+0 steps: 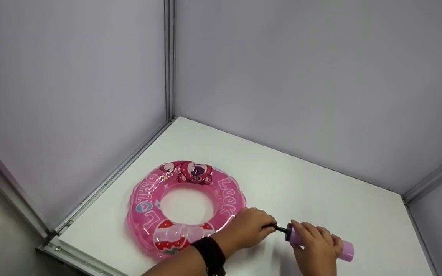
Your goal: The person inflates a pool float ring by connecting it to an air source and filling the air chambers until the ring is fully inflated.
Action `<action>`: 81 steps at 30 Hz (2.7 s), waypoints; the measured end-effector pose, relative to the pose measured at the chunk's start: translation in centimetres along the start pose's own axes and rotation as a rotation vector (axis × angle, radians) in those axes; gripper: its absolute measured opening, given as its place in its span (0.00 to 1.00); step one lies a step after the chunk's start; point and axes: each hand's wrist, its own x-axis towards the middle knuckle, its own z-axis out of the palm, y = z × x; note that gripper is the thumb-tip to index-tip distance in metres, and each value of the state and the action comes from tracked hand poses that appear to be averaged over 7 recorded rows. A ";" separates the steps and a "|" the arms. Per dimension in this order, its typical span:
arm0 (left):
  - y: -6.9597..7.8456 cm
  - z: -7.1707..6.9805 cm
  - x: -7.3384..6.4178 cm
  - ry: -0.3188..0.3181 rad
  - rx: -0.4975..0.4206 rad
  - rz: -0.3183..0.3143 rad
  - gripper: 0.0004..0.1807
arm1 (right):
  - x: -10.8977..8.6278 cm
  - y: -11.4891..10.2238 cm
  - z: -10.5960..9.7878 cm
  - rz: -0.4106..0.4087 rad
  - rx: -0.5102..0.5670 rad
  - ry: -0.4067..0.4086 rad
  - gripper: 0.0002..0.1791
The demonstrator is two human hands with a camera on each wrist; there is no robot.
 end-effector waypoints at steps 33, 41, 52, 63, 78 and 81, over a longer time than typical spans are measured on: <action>-0.6 0.4 -0.2 -0.042 -0.044 0.016 0.10 | -2.1 4.5 -2.9 0.131 0.010 -0.060 0.42; -1.5 -0.3 -0.2 -0.080 -0.089 -0.018 0.12 | -1.7 6.9 -4.5 0.147 -0.012 -0.069 0.41; 1.0 0.6 0.4 -0.054 -0.104 -0.005 0.11 | -1.1 3.6 -2.8 0.061 -0.011 -0.063 0.42; 1.8 0.8 0.1 -0.002 0.023 0.025 0.09 | -0.9 -0.9 0.0 0.118 0.019 -0.078 0.38; 0.2 0.8 -0.1 -0.005 0.072 0.043 0.10 | -0.7 1.0 0.1 0.112 0.048 -0.101 0.41; -0.5 0.6 -0.2 -0.023 0.052 0.026 0.10 | -0.7 1.9 -0.1 0.129 0.055 -0.108 0.41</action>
